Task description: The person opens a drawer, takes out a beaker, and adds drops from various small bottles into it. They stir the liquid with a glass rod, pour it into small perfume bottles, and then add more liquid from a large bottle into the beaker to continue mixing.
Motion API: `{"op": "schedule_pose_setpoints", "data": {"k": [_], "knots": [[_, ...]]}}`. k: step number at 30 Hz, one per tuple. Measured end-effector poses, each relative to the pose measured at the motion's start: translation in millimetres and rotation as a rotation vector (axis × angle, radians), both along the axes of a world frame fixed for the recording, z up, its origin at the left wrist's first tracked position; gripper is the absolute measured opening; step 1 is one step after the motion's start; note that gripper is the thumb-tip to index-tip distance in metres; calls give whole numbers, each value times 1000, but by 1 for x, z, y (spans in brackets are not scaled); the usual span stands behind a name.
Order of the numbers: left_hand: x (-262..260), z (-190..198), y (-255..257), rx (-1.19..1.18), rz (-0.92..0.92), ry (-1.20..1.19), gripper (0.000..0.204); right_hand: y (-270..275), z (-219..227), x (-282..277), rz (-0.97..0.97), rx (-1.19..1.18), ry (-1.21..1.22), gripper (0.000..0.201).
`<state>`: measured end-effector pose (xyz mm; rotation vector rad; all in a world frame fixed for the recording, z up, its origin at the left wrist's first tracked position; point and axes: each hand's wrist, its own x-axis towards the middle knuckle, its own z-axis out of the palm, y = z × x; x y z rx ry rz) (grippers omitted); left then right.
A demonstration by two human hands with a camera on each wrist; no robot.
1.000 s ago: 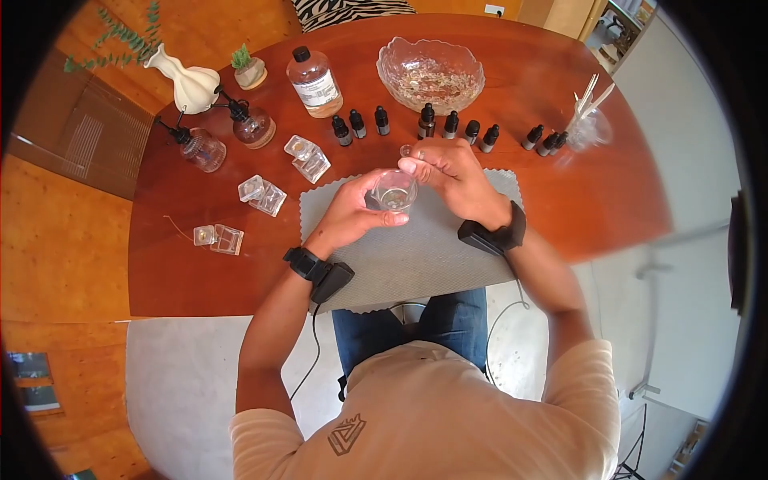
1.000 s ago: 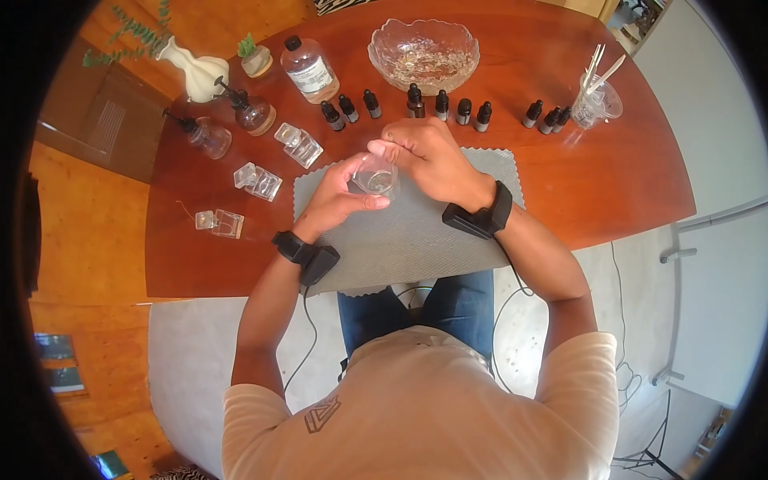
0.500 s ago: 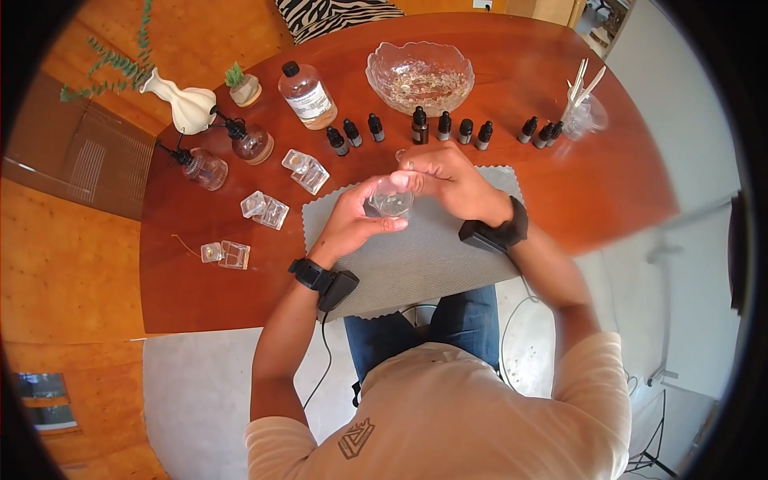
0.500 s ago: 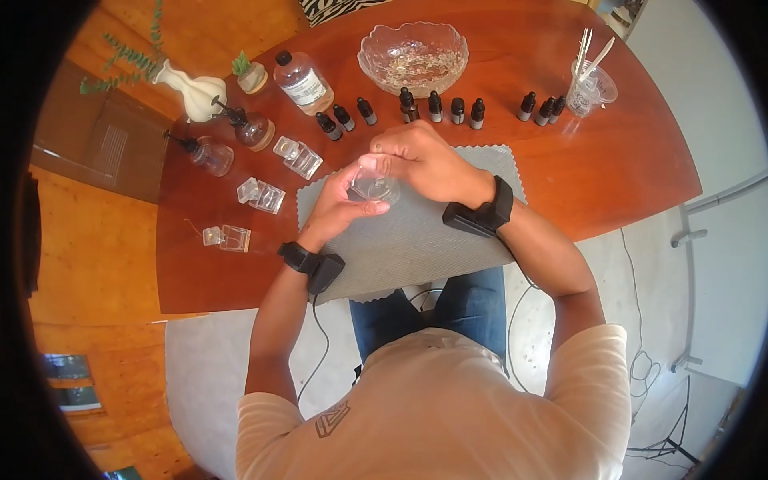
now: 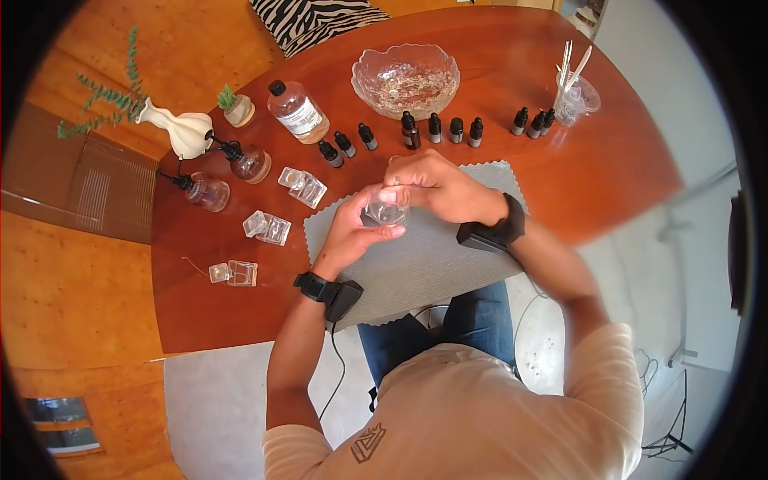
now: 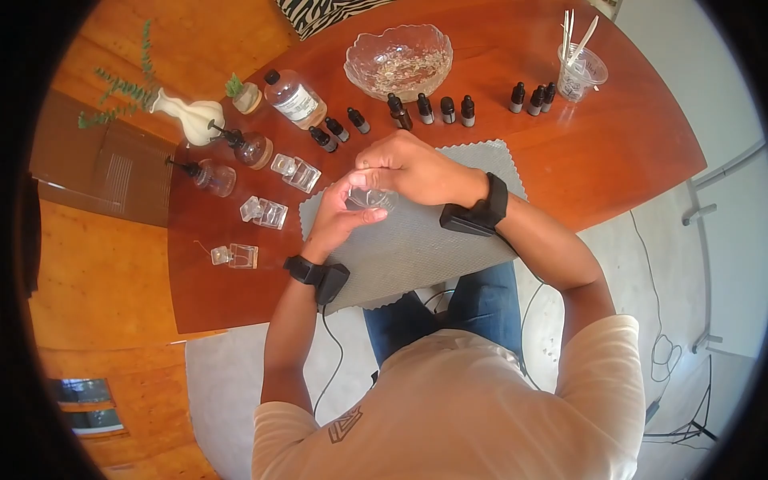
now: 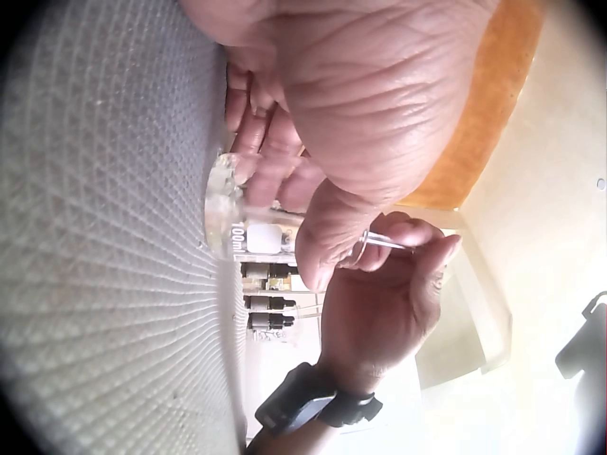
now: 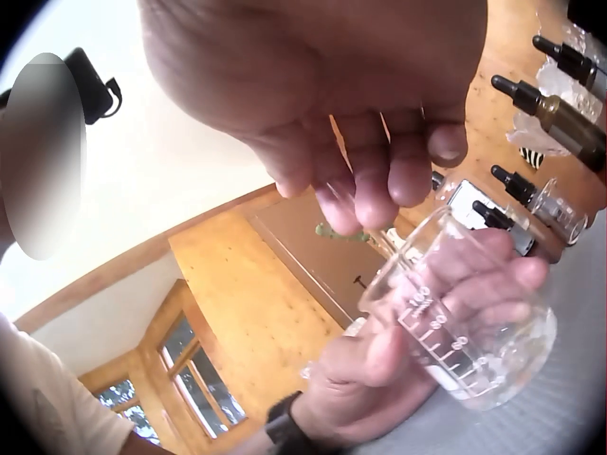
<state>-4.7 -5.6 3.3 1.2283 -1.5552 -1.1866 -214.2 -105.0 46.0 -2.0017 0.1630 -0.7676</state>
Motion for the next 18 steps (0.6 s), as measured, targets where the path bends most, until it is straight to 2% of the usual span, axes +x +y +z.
{"op": "schedule_pose_setpoints", "data": {"k": [1,4,8,11,14,17,18], "knots": [[0,-3,-1,-7,-10,11,68,-1,2,-1,37,13,51,29],[1,-5,0,13,0,20,69,2,15,-2,-115,32,18,30],[0,-1,2,15,11,-6,68,8,3,6,-10,31,-117,33],[-1,-2,1,-56,18,-51,66,3,10,-5,0,92,-27,37],[1,-5,0,2,7,-28,65,-1,-2,4,-113,-42,-105,39],[2,-6,1,34,2,31,67,6,-6,9,11,-10,-144,42],[2,-6,0,16,-4,5,67,6,-4,6,-24,16,-152,42]]}}
